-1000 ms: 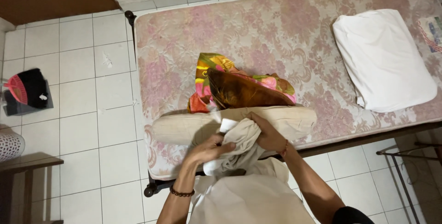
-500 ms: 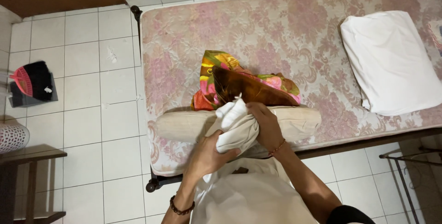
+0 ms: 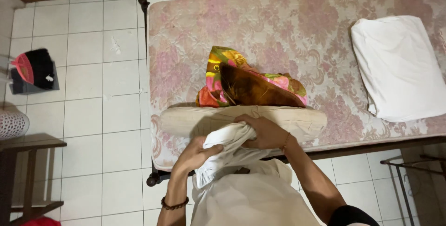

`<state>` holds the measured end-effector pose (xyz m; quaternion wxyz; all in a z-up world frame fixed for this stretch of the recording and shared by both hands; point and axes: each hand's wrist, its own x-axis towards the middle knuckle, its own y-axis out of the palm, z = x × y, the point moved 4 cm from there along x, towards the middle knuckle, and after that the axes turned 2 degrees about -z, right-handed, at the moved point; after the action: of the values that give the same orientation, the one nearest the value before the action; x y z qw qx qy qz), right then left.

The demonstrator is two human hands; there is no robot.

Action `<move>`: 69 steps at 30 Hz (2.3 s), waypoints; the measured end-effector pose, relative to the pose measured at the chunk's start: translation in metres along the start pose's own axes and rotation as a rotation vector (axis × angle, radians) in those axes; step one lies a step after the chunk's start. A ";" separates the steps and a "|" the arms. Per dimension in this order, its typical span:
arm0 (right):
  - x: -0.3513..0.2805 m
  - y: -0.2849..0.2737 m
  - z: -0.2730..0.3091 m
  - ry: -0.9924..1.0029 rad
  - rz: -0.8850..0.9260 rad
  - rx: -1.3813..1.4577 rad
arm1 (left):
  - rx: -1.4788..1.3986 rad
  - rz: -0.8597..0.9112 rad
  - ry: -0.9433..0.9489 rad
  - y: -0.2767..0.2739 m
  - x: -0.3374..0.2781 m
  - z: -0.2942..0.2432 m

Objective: The person inserts a pillow into a white drawstring pillowcase on a bed, gathers the fabric at the open end, pulls the drawstring tight, and ties it closed. They then lift and reposition the covered pillow on the bed.

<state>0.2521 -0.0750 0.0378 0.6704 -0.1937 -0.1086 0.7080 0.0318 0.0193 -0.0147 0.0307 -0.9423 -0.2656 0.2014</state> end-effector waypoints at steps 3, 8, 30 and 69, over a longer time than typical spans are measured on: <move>0.013 0.018 -0.005 0.070 0.066 -0.276 | -0.245 0.030 -0.017 -0.010 -0.015 0.003; 0.035 0.028 0.004 -0.181 -0.287 -0.525 | -0.567 -0.135 0.085 -0.023 -0.031 0.003; 0.172 0.163 -0.231 -0.127 -0.141 -0.158 | -1.061 -0.609 0.037 -0.166 -0.129 0.109; -0.083 -0.044 -0.050 -0.259 -0.378 -0.213 | 0.426 -0.174 0.704 -0.029 -0.007 -0.196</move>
<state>0.3153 -0.1590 0.0218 0.7471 -0.1472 -0.3017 0.5737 0.0896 0.0500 0.1726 0.3306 -0.9002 -0.2699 -0.0861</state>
